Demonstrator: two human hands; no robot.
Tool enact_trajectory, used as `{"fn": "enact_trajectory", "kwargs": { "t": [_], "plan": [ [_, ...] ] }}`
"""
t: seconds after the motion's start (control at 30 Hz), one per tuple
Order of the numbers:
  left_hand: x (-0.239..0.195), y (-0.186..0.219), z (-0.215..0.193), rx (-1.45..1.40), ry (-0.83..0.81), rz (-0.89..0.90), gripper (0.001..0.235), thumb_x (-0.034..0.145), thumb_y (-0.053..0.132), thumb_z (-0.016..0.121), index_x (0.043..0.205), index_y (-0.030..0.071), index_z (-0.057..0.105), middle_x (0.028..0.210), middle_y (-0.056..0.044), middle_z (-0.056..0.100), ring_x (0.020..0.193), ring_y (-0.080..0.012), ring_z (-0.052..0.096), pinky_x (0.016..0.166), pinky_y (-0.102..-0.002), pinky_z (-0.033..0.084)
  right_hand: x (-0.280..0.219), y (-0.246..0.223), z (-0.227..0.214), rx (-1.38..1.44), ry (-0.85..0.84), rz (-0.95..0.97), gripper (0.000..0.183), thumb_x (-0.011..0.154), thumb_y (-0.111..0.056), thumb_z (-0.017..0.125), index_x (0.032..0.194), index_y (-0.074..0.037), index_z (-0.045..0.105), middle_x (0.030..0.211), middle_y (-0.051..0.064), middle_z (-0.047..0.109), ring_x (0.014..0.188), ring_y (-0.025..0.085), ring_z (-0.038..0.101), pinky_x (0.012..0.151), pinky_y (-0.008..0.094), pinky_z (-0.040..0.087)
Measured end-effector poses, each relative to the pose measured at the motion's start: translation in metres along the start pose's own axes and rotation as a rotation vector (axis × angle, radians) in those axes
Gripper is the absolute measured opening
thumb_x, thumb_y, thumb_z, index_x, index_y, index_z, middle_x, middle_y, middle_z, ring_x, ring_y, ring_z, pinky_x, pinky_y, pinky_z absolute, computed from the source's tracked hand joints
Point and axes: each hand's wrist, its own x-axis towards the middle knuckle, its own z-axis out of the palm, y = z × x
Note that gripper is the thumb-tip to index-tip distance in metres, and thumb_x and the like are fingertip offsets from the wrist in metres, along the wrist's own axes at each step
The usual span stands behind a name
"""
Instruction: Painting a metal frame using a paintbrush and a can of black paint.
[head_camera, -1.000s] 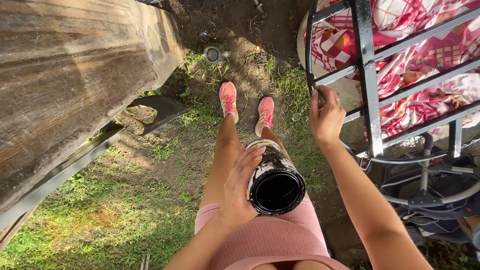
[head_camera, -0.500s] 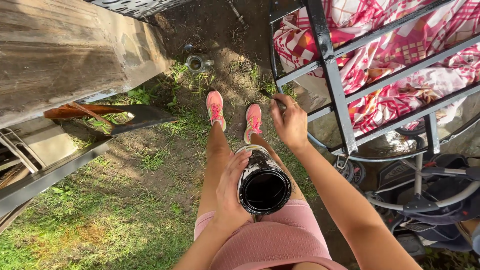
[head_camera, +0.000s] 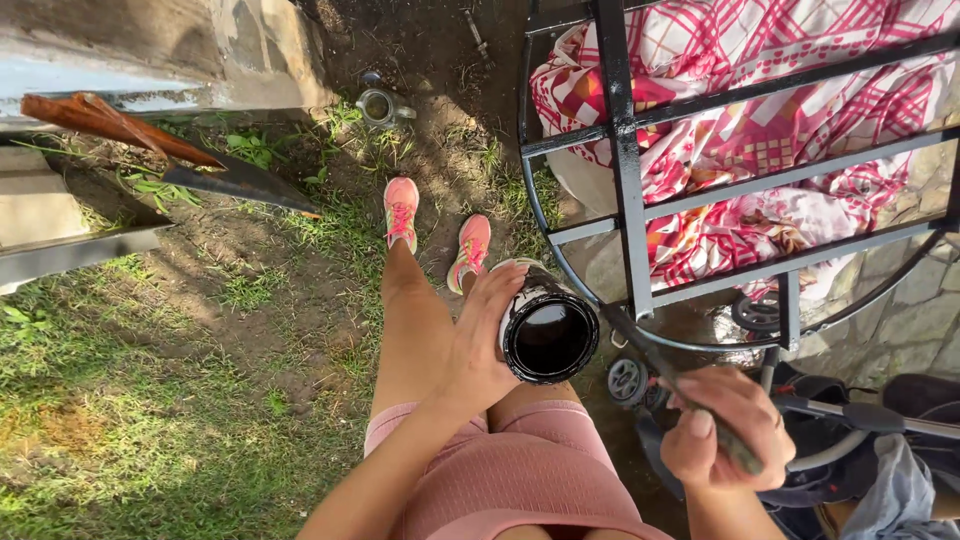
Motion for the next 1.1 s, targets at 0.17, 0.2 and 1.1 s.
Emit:
{"fn": "enact_trajectory", "kwargs": {
  "t": [0.17,0.2,1.1],
  "plan": [
    [-0.001,0.002,0.014,0.069,0.013,0.027,0.065,0.094,0.019,0.076,0.148,0.001,0.043,0.151,-0.018,0.052,0.146,-0.0364,0.05,0.13,-0.063,0.029,0.013,-0.022,-0.015,-0.09,-0.303,-0.237,0.025,0.096,-0.017,0.052,0.086,0.004,0.063,0.072,0.009,0.067,0.05,0.021,0.061,0.048,0.031,0.053],
    [0.0,0.003,0.014,0.08,-0.003,0.036,0.069,0.084,0.003,0.069,0.149,0.0,0.043,0.152,-0.017,0.051,0.147,-0.0369,0.048,0.131,-0.064,0.028,0.012,-0.019,-0.016,-0.115,-0.359,-0.287,0.02,0.094,-0.013,0.054,0.09,0.003,0.063,0.076,0.009,0.068,0.052,0.021,0.062,0.049,0.03,0.054],
    [0.021,0.009,0.01,0.171,0.165,0.028,0.062,0.093,0.009,0.077,0.146,-0.001,0.045,0.151,-0.018,0.052,0.145,-0.0357,0.052,0.13,-0.059,0.033,0.007,0.032,0.003,0.706,0.14,1.399,0.021,0.103,-0.015,0.061,0.087,-0.002,0.06,0.071,0.011,0.059,0.054,0.015,0.045,0.043,0.025,0.032]
  ]
}}
